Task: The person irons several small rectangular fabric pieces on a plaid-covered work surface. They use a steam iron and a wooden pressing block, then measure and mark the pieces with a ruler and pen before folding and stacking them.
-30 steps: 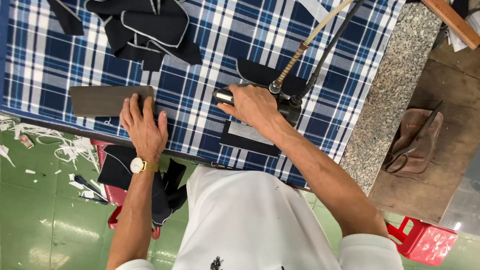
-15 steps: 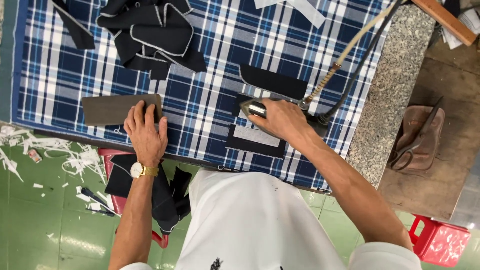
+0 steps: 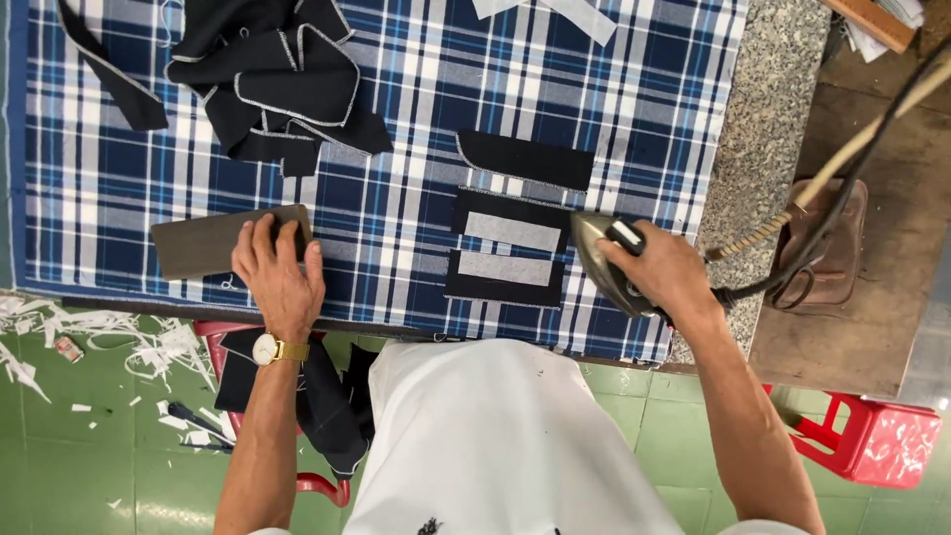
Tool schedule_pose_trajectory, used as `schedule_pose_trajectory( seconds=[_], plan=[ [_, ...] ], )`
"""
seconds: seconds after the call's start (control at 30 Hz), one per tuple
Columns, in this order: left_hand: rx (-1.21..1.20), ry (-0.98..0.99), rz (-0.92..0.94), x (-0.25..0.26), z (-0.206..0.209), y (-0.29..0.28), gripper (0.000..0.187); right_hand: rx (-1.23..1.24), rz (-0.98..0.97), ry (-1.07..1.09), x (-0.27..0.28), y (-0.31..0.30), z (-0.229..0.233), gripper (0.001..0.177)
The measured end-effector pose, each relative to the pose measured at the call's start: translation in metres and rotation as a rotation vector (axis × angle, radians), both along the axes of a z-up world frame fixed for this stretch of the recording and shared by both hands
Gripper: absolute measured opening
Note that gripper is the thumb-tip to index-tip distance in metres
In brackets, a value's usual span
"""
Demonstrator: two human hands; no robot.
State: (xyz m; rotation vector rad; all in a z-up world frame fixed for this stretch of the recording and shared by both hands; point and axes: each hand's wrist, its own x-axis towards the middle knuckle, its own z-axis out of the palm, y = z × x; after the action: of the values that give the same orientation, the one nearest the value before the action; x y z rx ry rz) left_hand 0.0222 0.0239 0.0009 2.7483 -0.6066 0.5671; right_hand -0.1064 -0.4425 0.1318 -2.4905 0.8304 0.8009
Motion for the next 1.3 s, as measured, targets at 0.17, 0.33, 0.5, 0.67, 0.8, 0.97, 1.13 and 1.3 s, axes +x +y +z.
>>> schedule_pose_trajectory(
  seconds=[0.17, 0.33, 0.5, 0.67, 0.8, 0.97, 1.13, 1.3],
  plan=[
    [0.033, -0.026, 0.027, 0.007, -0.003, 0.017, 0.04, 0.0, -0.131, -0.045, -0.019, -0.015, 0.0, 0.068],
    [0.007, -0.029, 0.046, 0.01, -0.006, 0.021, 0.042, 0.03, -0.132, -0.01, -0.011, 0.016, 0.018, 0.063],
    [-0.028, -0.018, 0.084, 0.008, -0.012, 0.017, 0.044, 0.062, 0.027, 0.011, 0.023, 0.081, 0.046, 0.064],
    [-0.055, -0.041, 0.087, 0.009, -0.02, 0.019, 0.043, 0.18, 0.241, -0.104, 0.066, 0.128, 0.019, 0.055],
    [-0.051, -0.054, 0.103, 0.01, -0.026, 0.019, 0.042, 0.223, 0.409, -0.246, 0.113, 0.157, 0.01, 0.05],
    [-0.06, -0.057, 0.114, 0.011, -0.025, 0.018, 0.042, 0.237, 0.544, -0.309, 0.142, 0.169, -0.002, 0.053],
    [-0.063, -0.05, 0.116, 0.01, -0.021, 0.019, 0.043, 0.266, 0.55, -0.264, 0.147, 0.167, -0.009, 0.054],
    [-0.052, 0.081, -0.056, 0.014, -0.006, 0.049, 0.066, 0.307, 0.563, -0.149, 0.143, 0.165, 0.001, 0.046]
  ],
)
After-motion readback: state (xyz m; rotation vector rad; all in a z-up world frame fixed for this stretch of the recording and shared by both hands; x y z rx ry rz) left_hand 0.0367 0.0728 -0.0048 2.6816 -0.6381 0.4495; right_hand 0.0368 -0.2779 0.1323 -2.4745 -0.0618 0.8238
